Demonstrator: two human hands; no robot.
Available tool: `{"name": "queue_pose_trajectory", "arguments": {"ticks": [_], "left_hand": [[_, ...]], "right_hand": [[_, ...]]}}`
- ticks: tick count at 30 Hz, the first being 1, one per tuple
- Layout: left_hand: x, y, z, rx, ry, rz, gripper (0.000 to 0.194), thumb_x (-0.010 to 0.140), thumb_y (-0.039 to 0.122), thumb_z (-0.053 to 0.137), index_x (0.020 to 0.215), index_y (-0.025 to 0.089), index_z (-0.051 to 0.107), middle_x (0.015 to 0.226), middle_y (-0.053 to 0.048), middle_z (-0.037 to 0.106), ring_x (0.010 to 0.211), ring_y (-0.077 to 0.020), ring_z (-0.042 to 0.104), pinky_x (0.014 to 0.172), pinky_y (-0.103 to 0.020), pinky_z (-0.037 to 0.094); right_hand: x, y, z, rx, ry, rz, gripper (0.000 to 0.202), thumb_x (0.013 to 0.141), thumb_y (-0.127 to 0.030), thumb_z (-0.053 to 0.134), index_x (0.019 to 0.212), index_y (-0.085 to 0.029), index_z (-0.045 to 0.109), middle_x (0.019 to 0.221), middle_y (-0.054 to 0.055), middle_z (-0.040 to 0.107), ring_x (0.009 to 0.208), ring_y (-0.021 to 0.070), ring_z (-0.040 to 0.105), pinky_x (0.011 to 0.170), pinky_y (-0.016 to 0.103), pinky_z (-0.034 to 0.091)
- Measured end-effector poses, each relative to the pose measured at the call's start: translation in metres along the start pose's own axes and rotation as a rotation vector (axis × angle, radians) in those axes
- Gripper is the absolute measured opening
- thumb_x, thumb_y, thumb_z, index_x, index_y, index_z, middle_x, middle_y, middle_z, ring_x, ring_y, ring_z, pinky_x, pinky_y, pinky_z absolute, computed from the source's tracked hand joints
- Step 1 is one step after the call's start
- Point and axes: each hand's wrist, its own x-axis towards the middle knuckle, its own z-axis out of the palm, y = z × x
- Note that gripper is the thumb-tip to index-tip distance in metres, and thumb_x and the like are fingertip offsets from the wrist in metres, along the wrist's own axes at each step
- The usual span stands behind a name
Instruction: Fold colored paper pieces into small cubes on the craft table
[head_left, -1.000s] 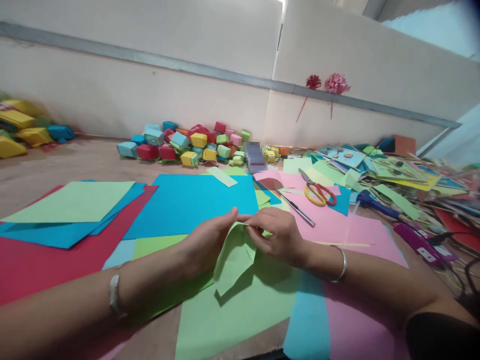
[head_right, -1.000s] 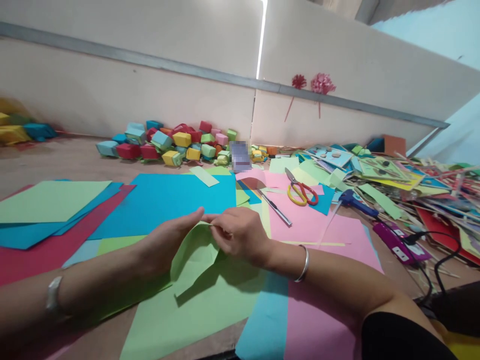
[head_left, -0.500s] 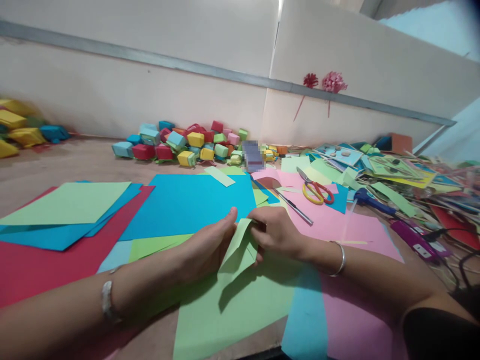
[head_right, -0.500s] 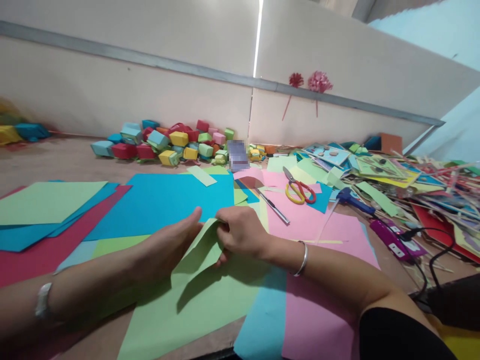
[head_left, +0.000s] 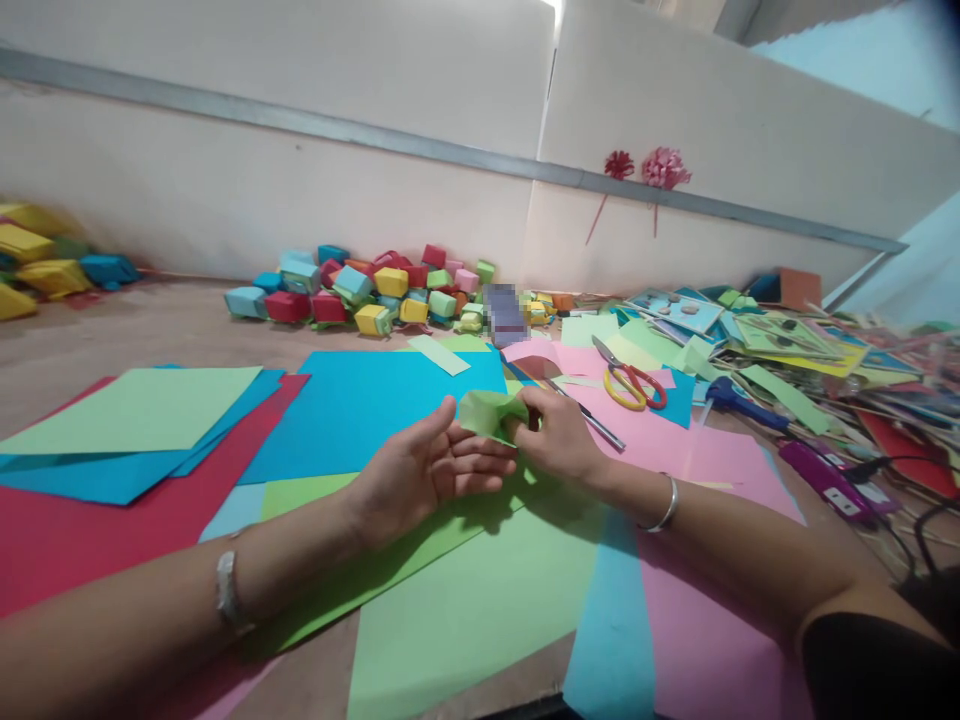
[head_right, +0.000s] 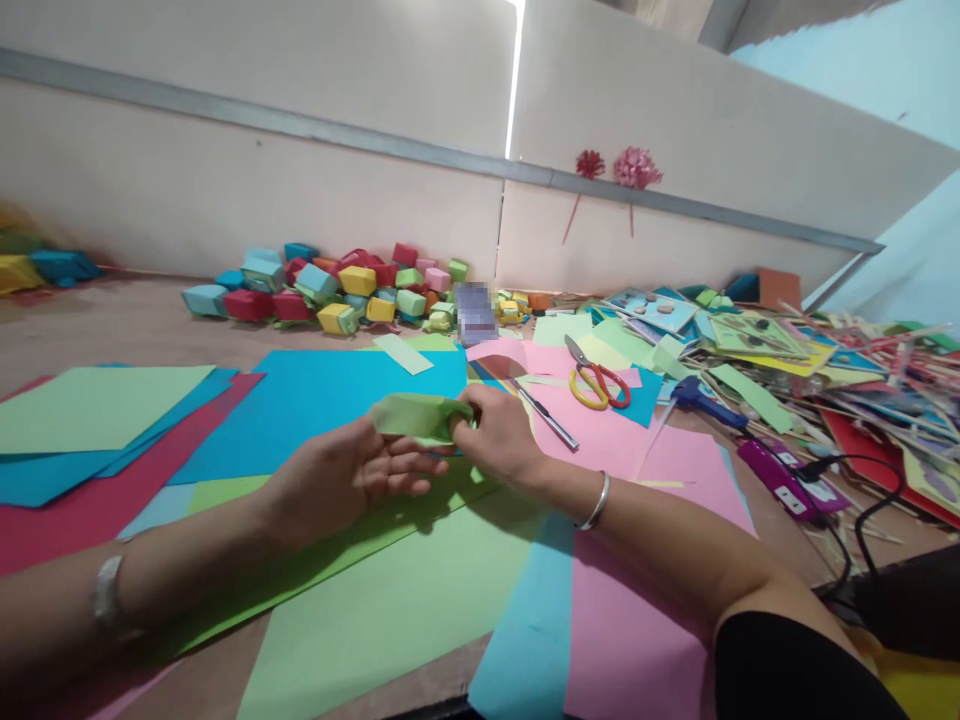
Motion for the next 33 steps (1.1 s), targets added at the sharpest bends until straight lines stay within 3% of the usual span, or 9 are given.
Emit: {"name": "queue_pose_trajectory", "arguments": {"ticks": [3,7,10,13,16,21,26,29,33], "left_hand": [[-0.001,-0.003,0.001,0.19,-0.02,0.166,0.056,0.065,0.056,0.082,0.104,0.019,0.068,0.094,-0.01,0.072,0.082,-0.0245,0.07,0.067,-0.034,0.057],[-0.004,-0.003,0.003,0.539,0.105,0.327,0.072,0.064,0.055,0.082,0.123,0.02,0.058,0.083,-0.001,0.059,0.066,-0.0156,0.058,0.054,-0.028,0.049],[-0.006,-0.004,0.005,0.774,0.272,0.415,0.076,0.064,0.049,0.08,0.127,0.021,0.051,0.099,-0.004,0.059,0.084,-0.0209,0.061,0.066,-0.034,0.054],[-0.008,-0.007,0.007,0.83,0.244,0.485,0.059,0.069,0.041,0.072,0.121,0.022,0.05,0.117,-0.009,0.06,0.108,-0.0277,0.061,0.084,-0.042,0.056],[-0.008,-0.008,0.007,0.82,0.225,0.49,0.048,0.071,0.029,0.06,0.117,0.022,0.049,0.113,-0.008,0.064,0.105,-0.0281,0.064,0.084,-0.042,0.055],[-0.005,-0.006,0.004,0.87,0.351,0.49,0.056,0.06,0.016,0.049,0.116,0.022,0.052,0.108,-0.007,0.067,0.097,-0.0259,0.062,0.083,-0.04,0.051],[-0.003,-0.004,0.002,0.929,0.439,0.496,0.022,0.074,0.03,0.056,0.095,0.023,0.057,0.084,-0.001,0.065,0.074,-0.0211,0.058,0.064,-0.034,0.047],[-0.003,-0.003,0.001,0.94,0.456,0.495,0.019,0.076,0.038,0.06,0.087,0.023,0.056,0.077,0.001,0.062,0.069,-0.0191,0.056,0.062,-0.032,0.045],[-0.002,-0.003,0.0,0.961,0.483,0.517,0.017,0.076,0.036,0.061,0.085,0.023,0.055,0.077,0.001,0.061,0.066,-0.0174,0.054,0.061,-0.031,0.042]], "right_hand": [[0.002,0.002,0.002,0.106,-0.016,0.061,0.004,0.066,-0.018,0.053,0.07,-0.021,0.052,0.062,-0.005,0.052,0.058,0.0112,0.045,0.057,0.024,0.033],[-0.002,-0.002,0.006,0.214,-0.035,0.187,0.01,0.065,-0.019,0.052,0.075,-0.021,0.05,0.061,-0.006,0.052,0.057,0.0117,0.049,0.054,0.023,0.035],[-0.009,-0.012,0.009,0.185,-0.037,0.216,0.011,0.068,-0.023,0.055,0.076,-0.022,0.047,0.06,-0.007,0.05,0.055,0.0121,0.049,0.052,0.024,0.034],[-0.015,-0.021,0.011,0.206,-0.114,0.251,0.013,0.071,-0.026,0.057,0.075,-0.023,0.045,0.058,-0.007,0.051,0.054,0.0122,0.05,0.051,0.023,0.034],[-0.017,-0.026,0.011,0.18,-0.176,0.263,0.019,0.072,-0.028,0.06,0.069,-0.023,0.042,0.055,-0.008,0.05,0.054,0.0116,0.049,0.052,0.023,0.033],[-0.016,-0.024,0.012,0.073,-0.131,0.167,0.029,0.071,-0.034,0.065,0.065,-0.023,0.038,0.056,-0.007,0.046,0.054,0.0107,0.044,0.053,0.025,0.029],[-0.021,-0.022,0.015,0.115,-0.078,0.071,0.03,0.072,-0.038,0.065,0.08,-0.024,0.04,0.06,-0.008,0.045,0.053,0.0116,0.044,0.053,0.025,0.032],[-0.024,-0.021,0.016,0.091,-0.032,-0.031,0.024,0.074,-0.033,0.06,0.084,-0.024,0.039,0.069,-0.005,0.048,0.058,0.0124,0.045,0.055,0.025,0.035],[-0.025,-0.018,0.016,0.053,0.027,-0.214,0.012,0.077,-0.019,0.051,0.082,-0.023,0.04,0.079,0.0,0.05,0.069,0.0147,0.047,0.062,0.027,0.039]]}}
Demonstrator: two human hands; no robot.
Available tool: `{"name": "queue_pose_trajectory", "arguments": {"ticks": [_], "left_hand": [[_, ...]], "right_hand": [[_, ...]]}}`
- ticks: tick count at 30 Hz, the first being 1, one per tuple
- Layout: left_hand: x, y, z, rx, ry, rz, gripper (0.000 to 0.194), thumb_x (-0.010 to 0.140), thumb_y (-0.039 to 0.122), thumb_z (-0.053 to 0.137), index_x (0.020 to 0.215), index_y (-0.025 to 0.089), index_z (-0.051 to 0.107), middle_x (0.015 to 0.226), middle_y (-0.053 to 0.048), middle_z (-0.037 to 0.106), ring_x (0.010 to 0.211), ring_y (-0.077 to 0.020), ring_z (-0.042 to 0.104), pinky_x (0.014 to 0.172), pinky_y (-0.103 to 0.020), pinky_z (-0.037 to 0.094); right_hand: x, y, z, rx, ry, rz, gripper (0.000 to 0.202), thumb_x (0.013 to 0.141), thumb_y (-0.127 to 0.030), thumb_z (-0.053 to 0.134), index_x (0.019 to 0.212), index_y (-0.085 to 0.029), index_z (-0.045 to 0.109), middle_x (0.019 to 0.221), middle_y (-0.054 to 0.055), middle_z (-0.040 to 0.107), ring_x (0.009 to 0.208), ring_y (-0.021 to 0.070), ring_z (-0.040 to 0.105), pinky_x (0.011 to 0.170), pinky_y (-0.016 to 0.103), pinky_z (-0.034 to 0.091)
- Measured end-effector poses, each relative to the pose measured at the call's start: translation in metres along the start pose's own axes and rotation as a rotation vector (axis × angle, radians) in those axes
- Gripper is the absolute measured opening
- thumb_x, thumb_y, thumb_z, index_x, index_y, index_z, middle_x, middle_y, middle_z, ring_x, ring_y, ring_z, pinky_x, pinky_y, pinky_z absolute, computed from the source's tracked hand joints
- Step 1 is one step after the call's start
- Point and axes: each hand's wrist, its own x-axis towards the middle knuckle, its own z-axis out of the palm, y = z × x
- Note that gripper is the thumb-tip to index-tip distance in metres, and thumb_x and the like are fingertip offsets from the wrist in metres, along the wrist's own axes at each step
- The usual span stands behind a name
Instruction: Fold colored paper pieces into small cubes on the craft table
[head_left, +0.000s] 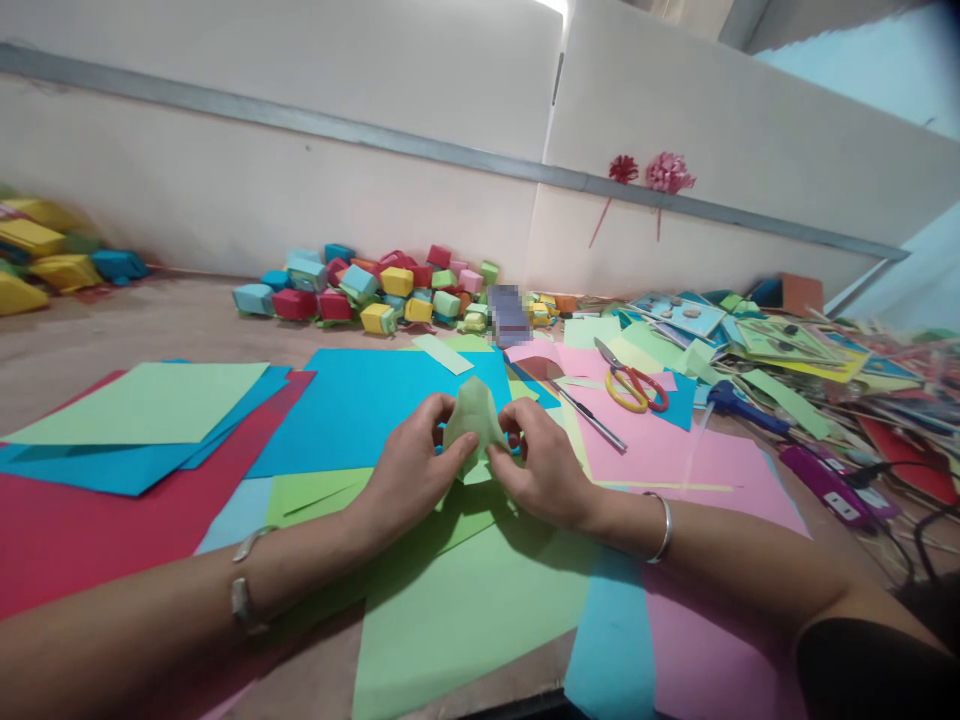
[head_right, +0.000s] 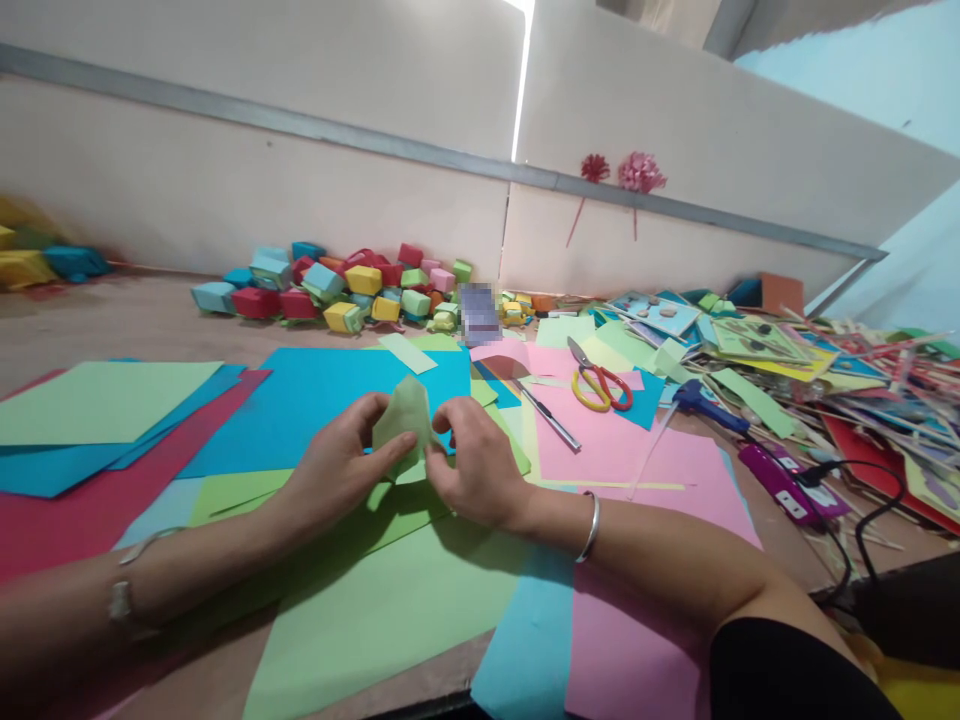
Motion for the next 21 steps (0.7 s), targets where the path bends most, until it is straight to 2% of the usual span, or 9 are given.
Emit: {"name": "queue_pose_trajectory", "arguments": {"ticks": [5,11,13,16,18,21], "left_hand": [[-0.001,-0.001,0.0,0.019,0.003,0.056,0.008,0.077,0.027,0.054,0.083,0.023,0.056,0.077,0.0,0.062,0.071,-0.019,0.056,0.064,-0.032,0.044],[-0.004,0.0,0.0,-0.076,-0.021,0.201,0.01,0.081,0.026,0.052,0.077,0.024,0.061,0.087,-0.005,0.068,0.086,-0.0233,0.062,0.077,-0.038,0.051],[-0.006,-0.001,0.0,-0.103,-0.062,0.228,0.011,0.079,0.024,0.054,0.081,0.024,0.064,0.094,-0.006,0.068,0.093,-0.0245,0.064,0.078,-0.037,0.053],[-0.007,-0.003,0.001,-0.052,-0.122,0.29,0.022,0.076,0.02,0.055,0.093,0.023,0.069,0.105,-0.008,0.068,0.102,-0.0252,0.064,0.08,-0.036,0.055],[-0.008,-0.004,0.001,0.022,-0.124,0.354,0.024,0.077,0.02,0.058,0.096,0.024,0.071,0.106,-0.008,0.068,0.102,-0.0249,0.065,0.084,-0.036,0.055],[-0.007,-0.005,0.0,0.092,-0.099,0.405,0.017,0.079,0.022,0.059,0.088,0.024,0.073,0.098,-0.007,0.069,0.093,-0.0232,0.066,0.081,-0.035,0.054]], "right_hand": [[-0.002,0.004,0.0,0.039,-0.054,-0.088,0.019,0.068,-0.006,0.045,0.078,-0.022,0.046,0.081,0.002,0.052,0.078,0.0167,0.051,0.068,0.027,0.043],[-0.001,0.007,0.001,0.122,-0.087,0.019,0.015,0.072,-0.008,0.051,0.079,-0.021,0.055,0.085,0.002,0.06,0.079,0.0148,0.057,0.066,0.024,0.048],[0.0,0.008,0.002,0.133,-0.086,0.075,0.011,0.075,-0.011,0.054,0.079,-0.021,0.056,0.085,0.002,0.061,0.078,0.0146,0.058,0.064,0.023,0.048],[0.001,0.011,0.001,0.146,-0.061,0.164,0.011,0.073,-0.014,0.057,0.081,-0.021,0.054,0.078,-0.001,0.06,0.072,0.0142,0.057,0.062,0.023,0.047],[0.001,0.011,0.001,0.168,-0.063,0.202,0.019,0.07,-0.013,0.06,0.086,-0.021,0.053,0.079,-0.002,0.061,0.072,0.0141,0.058,0.062,0.024,0.047],[0.001,0.01,0.0,0.194,-0.12,0.194,0.026,0.069,-0.014,0.065,0.09,-0.021,0.053,0.085,-0.001,0.064,0.076,0.0148,0.061,0.064,0.024,0.048]]}}
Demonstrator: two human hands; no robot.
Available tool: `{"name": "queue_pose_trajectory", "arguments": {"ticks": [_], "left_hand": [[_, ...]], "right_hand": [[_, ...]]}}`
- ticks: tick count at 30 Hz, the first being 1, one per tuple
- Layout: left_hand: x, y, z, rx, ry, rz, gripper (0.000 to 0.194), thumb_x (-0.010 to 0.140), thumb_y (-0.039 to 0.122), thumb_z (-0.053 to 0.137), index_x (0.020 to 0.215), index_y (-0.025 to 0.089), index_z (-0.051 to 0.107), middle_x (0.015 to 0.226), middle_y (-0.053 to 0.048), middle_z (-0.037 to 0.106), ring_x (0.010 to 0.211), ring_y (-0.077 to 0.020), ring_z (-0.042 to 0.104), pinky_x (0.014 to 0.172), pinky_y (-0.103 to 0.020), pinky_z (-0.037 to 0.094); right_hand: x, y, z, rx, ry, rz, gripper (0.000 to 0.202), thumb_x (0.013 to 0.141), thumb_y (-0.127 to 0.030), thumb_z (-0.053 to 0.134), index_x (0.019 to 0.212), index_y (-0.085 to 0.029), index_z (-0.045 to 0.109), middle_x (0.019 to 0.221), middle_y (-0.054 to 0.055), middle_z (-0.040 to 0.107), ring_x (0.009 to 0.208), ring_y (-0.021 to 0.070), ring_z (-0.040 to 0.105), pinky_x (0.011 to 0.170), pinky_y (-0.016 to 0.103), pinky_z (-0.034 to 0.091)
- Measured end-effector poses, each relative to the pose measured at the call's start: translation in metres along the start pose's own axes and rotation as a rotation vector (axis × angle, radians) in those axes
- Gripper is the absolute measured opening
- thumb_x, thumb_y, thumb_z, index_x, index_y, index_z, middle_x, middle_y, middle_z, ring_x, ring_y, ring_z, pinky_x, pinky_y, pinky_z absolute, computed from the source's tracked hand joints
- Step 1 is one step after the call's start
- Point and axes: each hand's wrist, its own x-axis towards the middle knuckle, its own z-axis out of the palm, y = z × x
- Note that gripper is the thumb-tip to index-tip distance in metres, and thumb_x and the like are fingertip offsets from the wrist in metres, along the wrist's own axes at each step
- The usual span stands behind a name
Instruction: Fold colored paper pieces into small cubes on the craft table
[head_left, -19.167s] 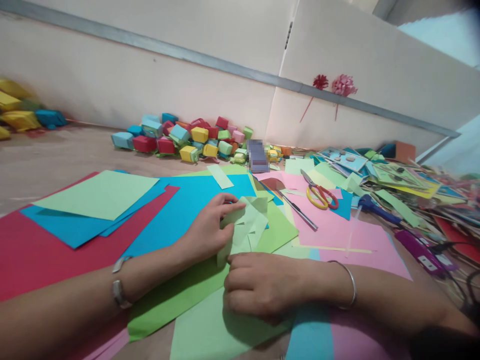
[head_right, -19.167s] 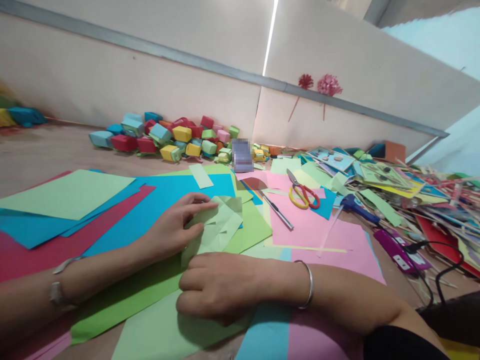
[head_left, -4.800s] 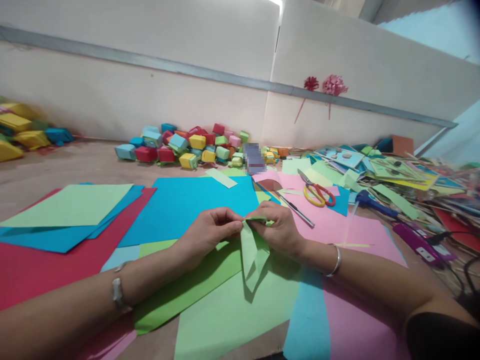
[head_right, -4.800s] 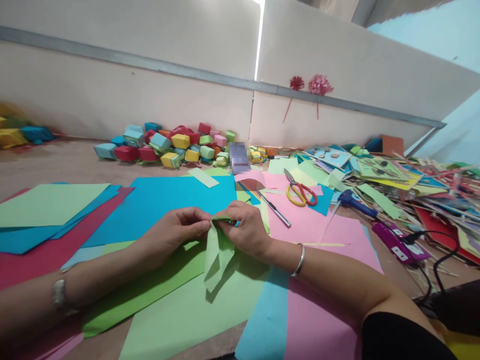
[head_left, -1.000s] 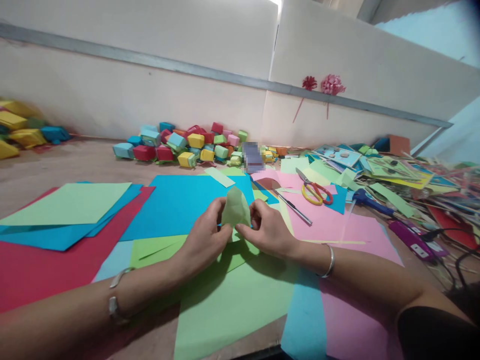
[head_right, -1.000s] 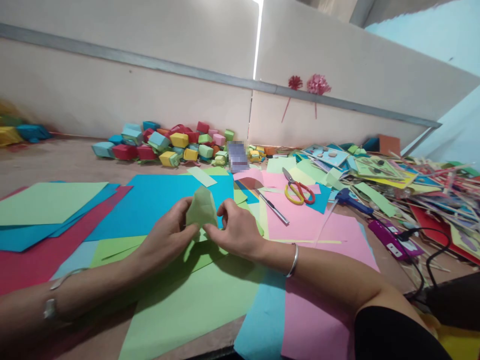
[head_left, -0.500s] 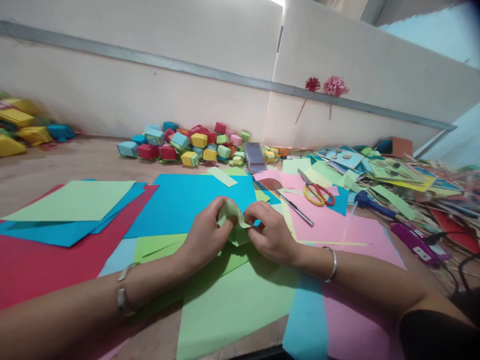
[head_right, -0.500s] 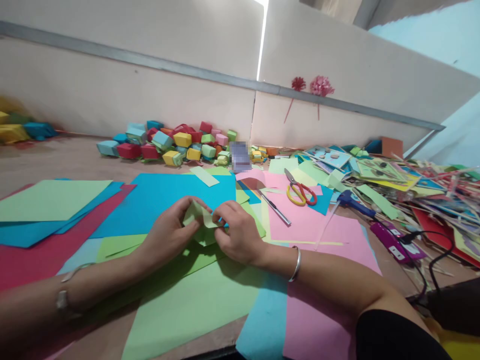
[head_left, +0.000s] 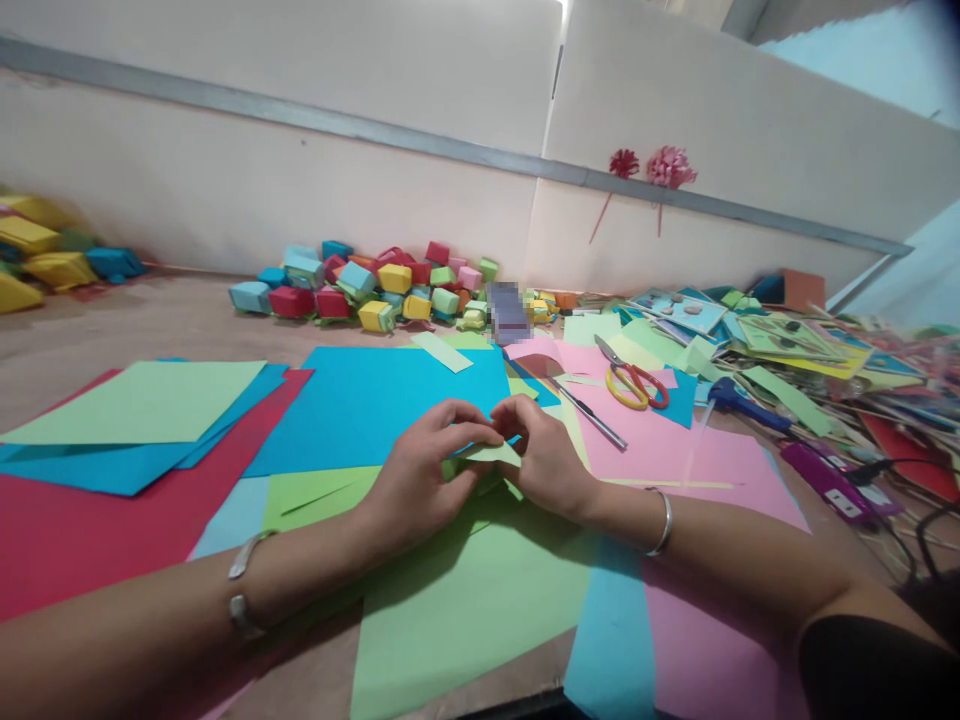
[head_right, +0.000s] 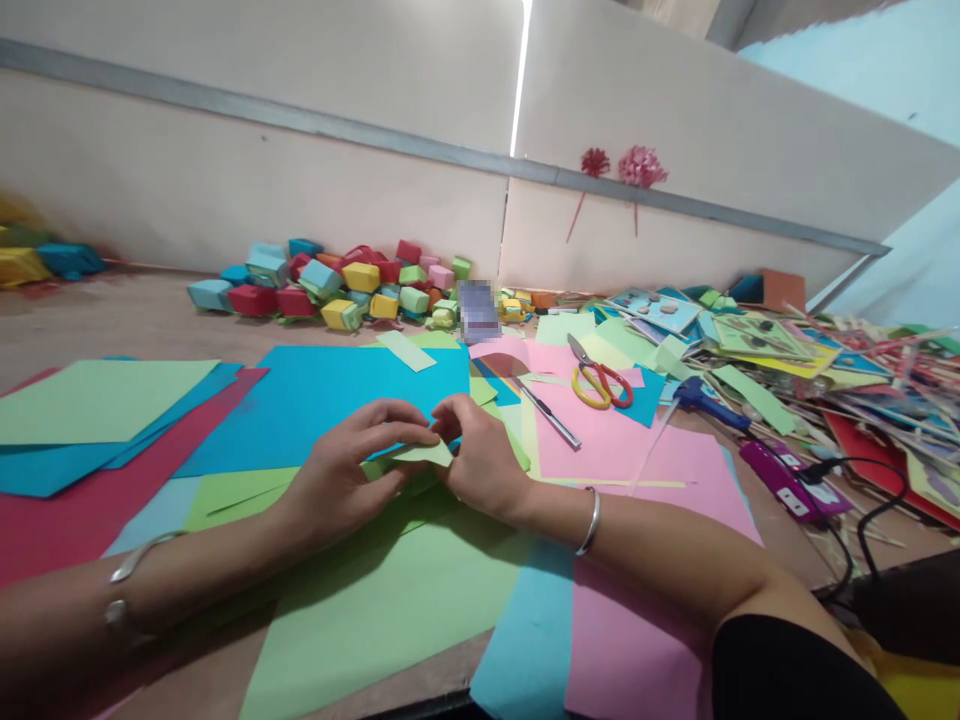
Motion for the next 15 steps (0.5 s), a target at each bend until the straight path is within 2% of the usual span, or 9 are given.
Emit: {"name": "queue_pose_trajectory", "arguments": {"ticks": [4,6,9,12,15], "left_hand": [[0.0,-0.005,-0.001,0.1,0.02,0.027,0.02,0.087,0.027,0.054,0.087,0.024,0.074,0.09,-0.008,0.073,0.084,-0.0232,0.067,0.074,-0.035,0.052],[-0.001,-0.007,-0.001,0.175,0.033,0.081,0.024,0.09,0.03,0.051,0.087,0.025,0.074,0.087,-0.009,0.075,0.085,-0.025,0.067,0.076,-0.037,0.05],[-0.003,-0.006,0.001,0.211,0.023,0.128,0.023,0.091,0.03,0.049,0.092,0.025,0.072,0.088,-0.009,0.075,0.086,-0.0258,0.068,0.079,-0.04,0.05],[-0.002,-0.001,0.001,0.086,0.06,-0.023,0.024,0.085,0.034,0.06,0.106,0.023,0.063,0.103,-0.01,0.072,0.094,-0.0259,0.068,0.08,-0.04,0.053],[0.001,0.006,0.001,-0.105,0.065,-0.273,0.039,0.073,0.041,0.072,0.101,0.023,0.053,0.105,-0.009,0.068,0.096,-0.0274,0.068,0.075,-0.039,0.057]], "right_hand": [[-0.001,-0.003,0.002,-0.061,-0.029,-0.044,0.012,0.073,-0.013,0.061,0.082,-0.02,0.056,0.082,0.0,0.063,0.076,0.0144,0.059,0.067,0.024,0.047],[-0.001,-0.003,0.002,-0.074,-0.027,-0.049,0.006,0.075,-0.014,0.059,0.077,-0.02,0.057,0.076,-0.001,0.062,0.072,0.0135,0.057,0.065,0.024,0.046],[-0.002,-0.002,0.002,-0.112,-0.02,-0.062,0.008,0.075,-0.015,0.06,0.069,-0.019,0.056,0.069,-0.001,0.06,0.067,0.013,0.054,0.063,0.024,0.043],[0.0,-0.001,0.0,-0.115,0.028,-0.042,0.009,0.075,-0.016,0.059,0.068,-0.019,0.057,0.071,0.0,0.063,0.07,0.0135,0.056,0.065,0.024,0.044],[0.004,0.002,-0.002,-0.078,0.134,0.019,0.01,0.077,-0.019,0.058,0.067,-0.019,0.058,0.071,0.0,0.062,0.067,0.0135,0.056,0.062,0.025,0.043]]}}
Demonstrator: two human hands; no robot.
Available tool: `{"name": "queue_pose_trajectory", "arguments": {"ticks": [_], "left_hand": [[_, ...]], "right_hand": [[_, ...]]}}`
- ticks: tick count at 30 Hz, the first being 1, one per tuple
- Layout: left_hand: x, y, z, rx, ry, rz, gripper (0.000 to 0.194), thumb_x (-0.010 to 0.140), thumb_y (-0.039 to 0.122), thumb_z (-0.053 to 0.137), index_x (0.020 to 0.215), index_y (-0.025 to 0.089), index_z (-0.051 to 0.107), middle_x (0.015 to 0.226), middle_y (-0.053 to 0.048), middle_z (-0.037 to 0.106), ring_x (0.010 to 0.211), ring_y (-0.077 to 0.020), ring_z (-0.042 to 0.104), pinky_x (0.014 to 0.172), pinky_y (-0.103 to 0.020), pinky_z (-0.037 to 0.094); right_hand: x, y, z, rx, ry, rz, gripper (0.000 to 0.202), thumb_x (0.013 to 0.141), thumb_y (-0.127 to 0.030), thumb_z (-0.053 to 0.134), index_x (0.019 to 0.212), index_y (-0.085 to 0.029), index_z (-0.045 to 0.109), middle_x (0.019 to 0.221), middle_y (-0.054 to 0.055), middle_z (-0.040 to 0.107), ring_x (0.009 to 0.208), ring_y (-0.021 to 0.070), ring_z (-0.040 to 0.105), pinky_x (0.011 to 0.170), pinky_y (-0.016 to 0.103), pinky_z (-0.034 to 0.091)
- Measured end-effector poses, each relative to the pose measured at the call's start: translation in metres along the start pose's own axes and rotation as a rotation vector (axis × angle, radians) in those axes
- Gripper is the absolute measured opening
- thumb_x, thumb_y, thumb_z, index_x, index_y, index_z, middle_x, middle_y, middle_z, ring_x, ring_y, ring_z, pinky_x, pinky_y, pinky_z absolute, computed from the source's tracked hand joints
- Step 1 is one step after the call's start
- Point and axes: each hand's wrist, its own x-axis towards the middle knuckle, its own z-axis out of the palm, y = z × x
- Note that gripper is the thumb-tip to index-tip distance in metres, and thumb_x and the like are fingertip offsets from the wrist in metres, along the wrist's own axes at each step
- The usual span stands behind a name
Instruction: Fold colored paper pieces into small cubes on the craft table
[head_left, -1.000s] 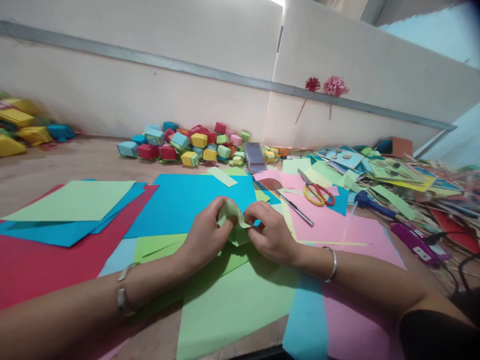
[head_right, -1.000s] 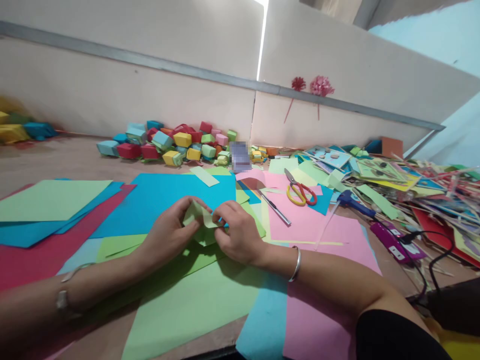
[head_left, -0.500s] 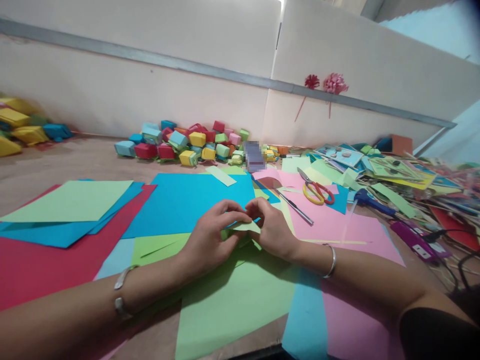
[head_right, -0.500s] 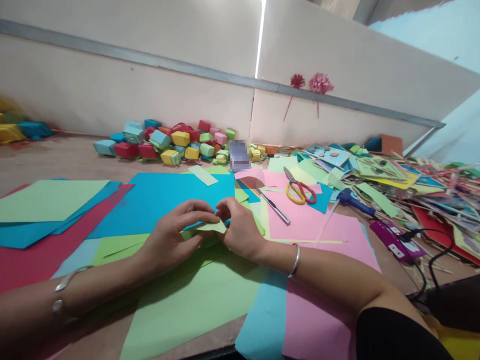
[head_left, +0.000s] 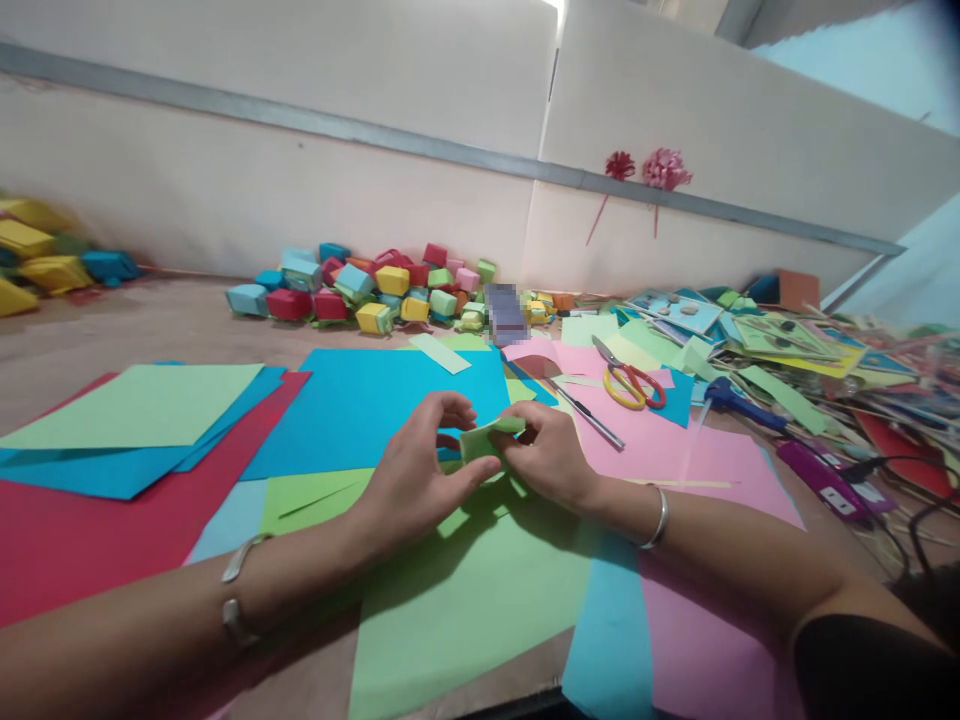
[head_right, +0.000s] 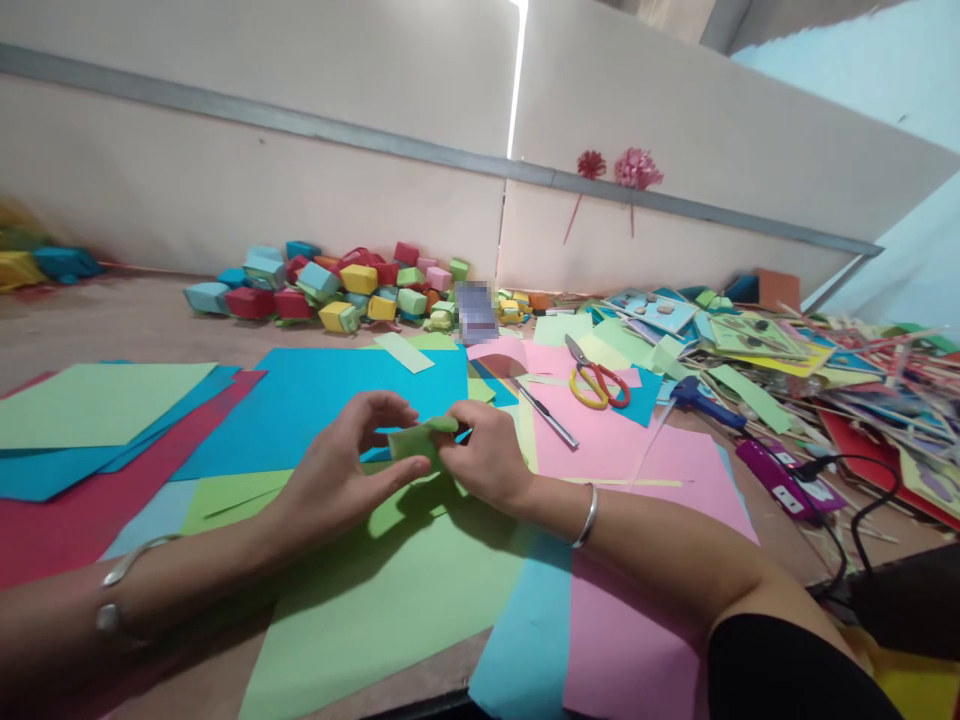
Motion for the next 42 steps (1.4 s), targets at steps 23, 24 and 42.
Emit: {"name": "queue_pose_trajectory", "arguments": {"ticks": [23,24,42], "left_hand": [[0.009,-0.009,-0.001,-0.093,-0.09,-0.078,0.029,0.072,0.048,0.074,0.083,0.023,0.065,0.09,-0.005,0.068,0.076,-0.0227,0.067,0.069,-0.036,0.055],[0.009,-0.009,-0.001,-0.131,-0.096,-0.101,0.032,0.072,0.05,0.074,0.084,0.023,0.063,0.086,-0.004,0.069,0.076,-0.0226,0.067,0.068,-0.035,0.055],[0.009,-0.008,-0.001,-0.953,-0.29,-0.579,0.043,0.054,0.036,0.096,0.08,0.018,0.068,0.074,0.002,0.066,0.067,-0.0111,0.063,0.069,-0.025,0.057]], "right_hand": [[0.002,0.001,-0.002,-0.052,-0.089,-0.151,0.014,0.08,-0.019,0.07,0.069,-0.019,0.061,0.073,0.0,0.061,0.074,0.0147,0.056,0.068,0.026,0.043],[0.002,0.002,-0.002,-0.023,-0.076,-0.169,0.011,0.081,-0.018,0.068,0.071,-0.02,0.063,0.074,0.0,0.063,0.075,0.0149,0.057,0.068,0.026,0.044],[0.0,0.004,-0.01,0.154,0.066,-0.322,0.011,0.083,-0.019,0.069,0.077,-0.023,0.078,0.074,0.001,0.064,0.07,0.013,0.061,0.064,0.025,0.05]]}}
